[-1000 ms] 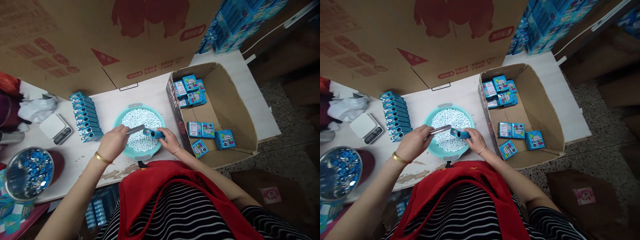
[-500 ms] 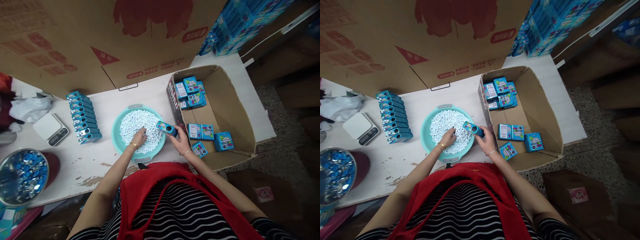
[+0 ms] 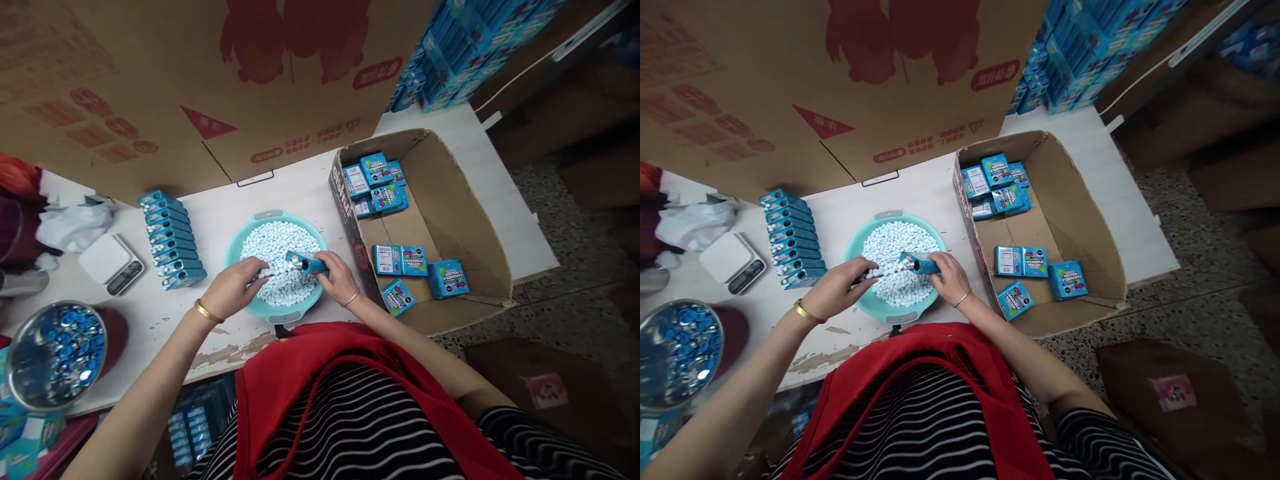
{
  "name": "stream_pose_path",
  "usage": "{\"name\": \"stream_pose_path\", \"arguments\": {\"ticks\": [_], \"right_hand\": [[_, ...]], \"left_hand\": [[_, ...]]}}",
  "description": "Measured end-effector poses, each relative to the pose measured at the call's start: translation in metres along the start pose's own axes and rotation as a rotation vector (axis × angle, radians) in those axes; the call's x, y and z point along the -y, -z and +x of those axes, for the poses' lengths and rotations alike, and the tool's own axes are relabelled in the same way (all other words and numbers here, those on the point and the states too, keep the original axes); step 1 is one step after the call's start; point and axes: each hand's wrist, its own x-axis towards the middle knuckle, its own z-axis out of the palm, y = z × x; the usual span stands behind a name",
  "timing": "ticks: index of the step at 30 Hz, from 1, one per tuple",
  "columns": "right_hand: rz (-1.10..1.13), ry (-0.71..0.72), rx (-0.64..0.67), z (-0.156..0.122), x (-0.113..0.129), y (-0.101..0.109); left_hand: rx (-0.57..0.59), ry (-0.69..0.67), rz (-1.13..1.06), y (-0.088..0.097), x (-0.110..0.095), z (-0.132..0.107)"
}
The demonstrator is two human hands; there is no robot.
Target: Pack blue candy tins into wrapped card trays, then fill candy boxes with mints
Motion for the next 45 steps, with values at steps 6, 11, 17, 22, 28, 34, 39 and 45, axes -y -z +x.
{"name": "stream_pose_path", "arguments": {"ticks": [6, 11, 17, 22, 28, 34, 39, 45], "right_hand": [[0.004, 0.054, 0.049, 0.0, 0.006, -0.014], [0.0, 0.093, 0.017, -0.002, 0.005, -0.02], [0.013, 0.084, 0.002, -0.004, -0.004, -0.023], [0.013, 0.014, -0.05, -0.005, -0.011, -0.005], [0.028, -0.073, -0.127, -0.005, -0.013, 0.022], [0.055, -0.167, -0.162, -0.007, -0.007, 0.028], [0.044, -0.197, -0.169, -0.012, -0.009, 0.028], [0.014, -0.062, -0.113, -0.008, -0.009, 0.016]], "left_hand": [[0.182, 0.127, 0.401, 0.026, -0.052, 0.009], [0.177, 0.11, 0.543, 0.035, -0.083, 0.013], [0.146, 0.071, 0.478, 0.036, -0.072, 0.005], [0.089, 0.174, 0.256, 0.001, 0.008, -0.009], [0.176, 0.328, 0.072, -0.103, 0.064, 0.022], [0.096, 0.209, -0.071, -0.159, 0.037, 0.07], [0.032, 0.157, -0.166, -0.132, 0.039, 0.044], [-0.12, -0.014, -0.221, -0.048, 0.026, -0.002]]}}
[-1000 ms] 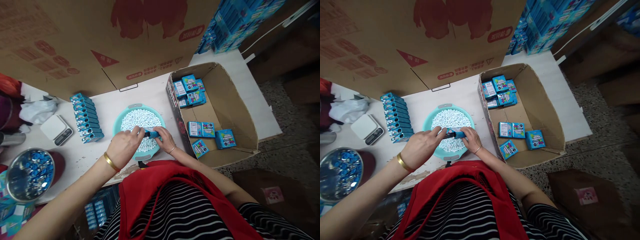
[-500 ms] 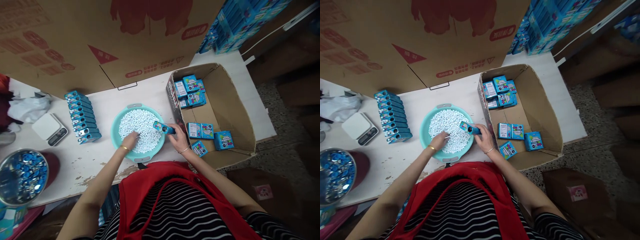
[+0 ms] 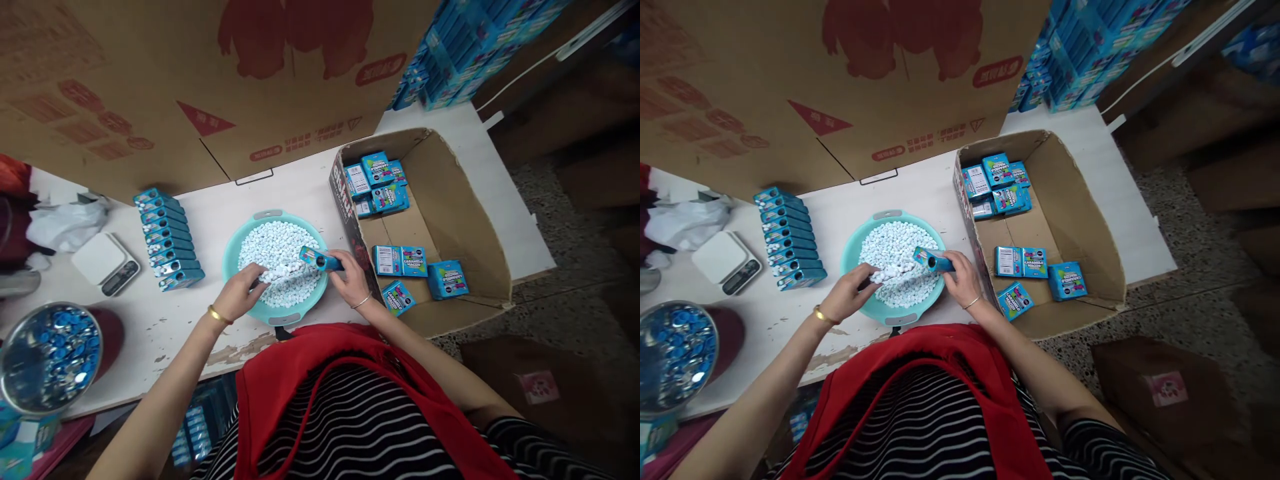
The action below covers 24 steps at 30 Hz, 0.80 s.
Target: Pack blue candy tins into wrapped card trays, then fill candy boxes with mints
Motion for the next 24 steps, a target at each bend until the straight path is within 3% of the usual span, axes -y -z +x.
{"name": "stream_pose_path", "arguments": {"ticks": [3, 7, 12, 17, 21, 24], "right_hand": [[0.0, 0.079, 0.045, 0.003, 0.004, -0.012], [0.025, 0.129, 0.064, 0.003, 0.012, -0.025], [0.028, 0.149, 0.081, 0.0, 0.015, -0.032], [0.056, 0.148, 0.089, -0.002, 0.014, -0.036], [0.063, 0.131, 0.101, -0.003, 0.011, -0.037], [0.064, 0.088, 0.106, -0.004, 0.008, -0.033]], "left_hand": [[0.033, -0.038, 0.097, 0.029, -0.024, -0.002], [0.172, 0.001, 0.348, 0.048, -0.055, 0.005], [0.281, 0.094, 0.638, 0.062, -0.097, 0.014], [0.31, 0.074, 0.747, 0.063, -0.126, 0.02], [0.259, 0.049, 0.669, 0.064, -0.118, 0.016], [0.166, 0.114, 0.532, 0.06, -0.077, 0.007]]}}
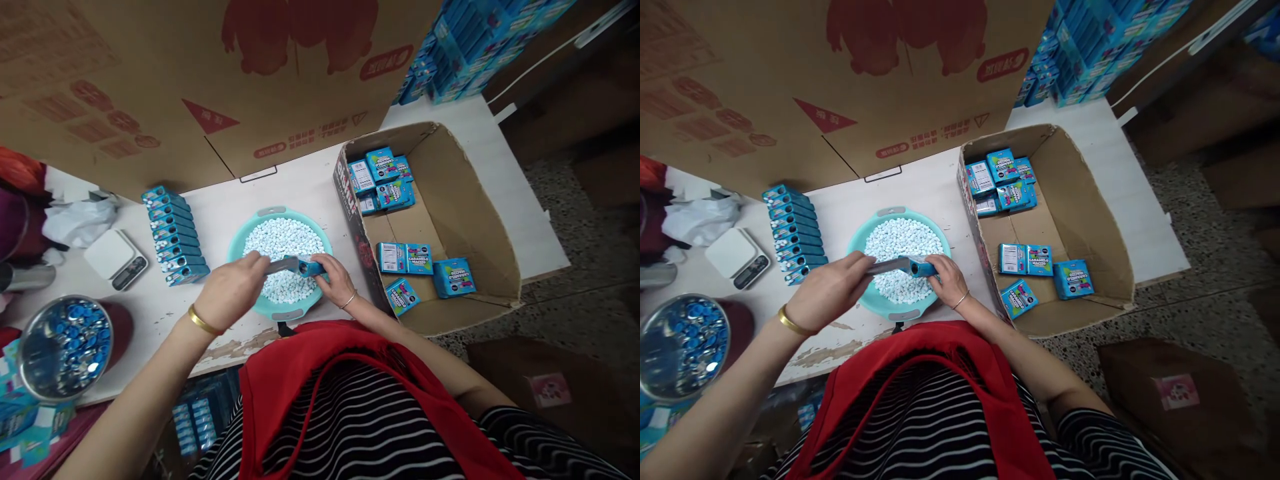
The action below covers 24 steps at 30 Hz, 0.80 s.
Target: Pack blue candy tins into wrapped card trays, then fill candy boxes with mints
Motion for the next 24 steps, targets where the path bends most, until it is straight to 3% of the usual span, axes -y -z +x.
{"name": "stream_pose_path", "arguments": {"ticks": [3, 5, 7, 9, 12, 14, 17, 20, 24], "right_hand": [[0.008, -0.061, -0.036, -0.001, -0.002, 0.01], [0.01, -0.101, -0.07, -0.002, -0.003, 0.019], [0.008, -0.124, -0.101, -0.002, -0.003, 0.027], [0.008, -0.139, -0.127, -0.001, -0.002, 0.032], [0.005, -0.178, -0.156, 0.0, -0.002, 0.037], [-0.001, -0.207, -0.18, -0.001, -0.002, 0.037], [-0.007, -0.23, -0.211, -0.003, -0.003, 0.038], [-0.005, -0.218, -0.213, -0.004, -0.005, 0.039], [0.0, -0.158, -0.164, -0.003, -0.005, 0.034]], "left_hand": [[0.054, 0.143, -0.098, -0.052, 0.039, 0.005], [0.182, 0.219, -0.158, -0.095, 0.051, 0.014], [0.234, 0.221, -0.24, -0.136, 0.045, 0.029], [0.214, 0.192, -0.3, -0.167, 0.028, 0.047], [0.148, 0.157, -0.371, -0.191, 0.0, 0.069], [0.109, 0.138, -0.418, -0.194, -0.008, 0.076], [0.067, 0.104, -0.477, -0.183, -0.004, 0.068], [-0.005, 0.052, -0.546, -0.157, 0.011, 0.046], [-0.117, -0.03, -0.568, -0.107, 0.022, 0.016]]}}
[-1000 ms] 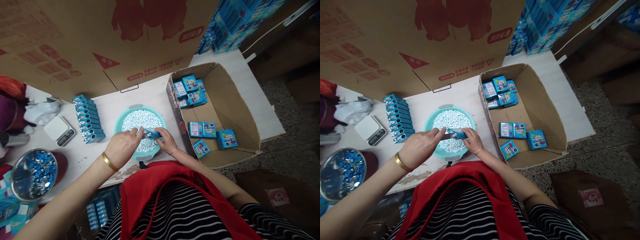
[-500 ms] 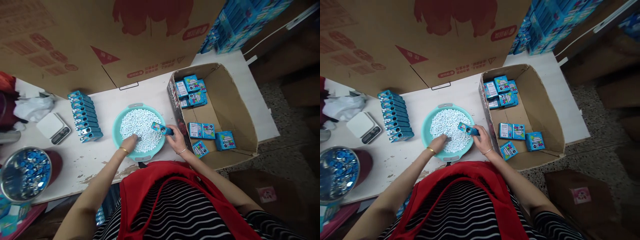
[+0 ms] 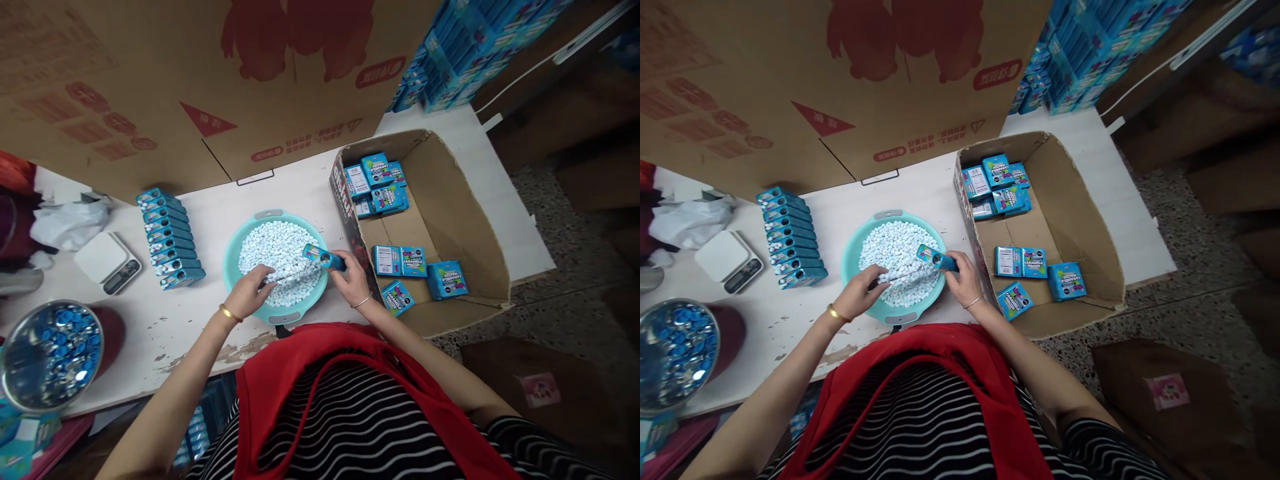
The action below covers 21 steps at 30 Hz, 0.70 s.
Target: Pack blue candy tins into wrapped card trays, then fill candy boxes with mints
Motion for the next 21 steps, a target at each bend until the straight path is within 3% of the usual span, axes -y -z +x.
{"name": "stream_pose_path", "arguments": {"ticks": [3, 6, 10, 15, 18, 21], "right_hand": [[0.002, 0.072, 0.067, 0.0, 0.002, -0.009], [0.008, 0.131, 0.12, -0.002, 0.004, -0.021], [0.017, 0.171, 0.141, -0.007, 0.008, -0.032], [0.052, 0.165, 0.186, -0.009, 0.01, -0.039], [0.086, 0.16, 0.183, -0.008, 0.01, -0.04], [0.121, 0.15, 0.167, -0.007, 0.013, -0.04]], "left_hand": [[0.008, -0.055, 0.084, 0.031, -0.023, -0.007], [0.097, -0.059, 0.263, 0.052, -0.047, -0.005], [0.21, 0.028, 0.515, 0.065, -0.08, 0.0], [0.173, 0.021, 0.575, 0.071, -0.117, -0.002], [0.18, -0.017, 0.561, 0.082, -0.123, -0.006], [0.162, -0.075, 0.552, 0.092, -0.109, -0.008]]}}
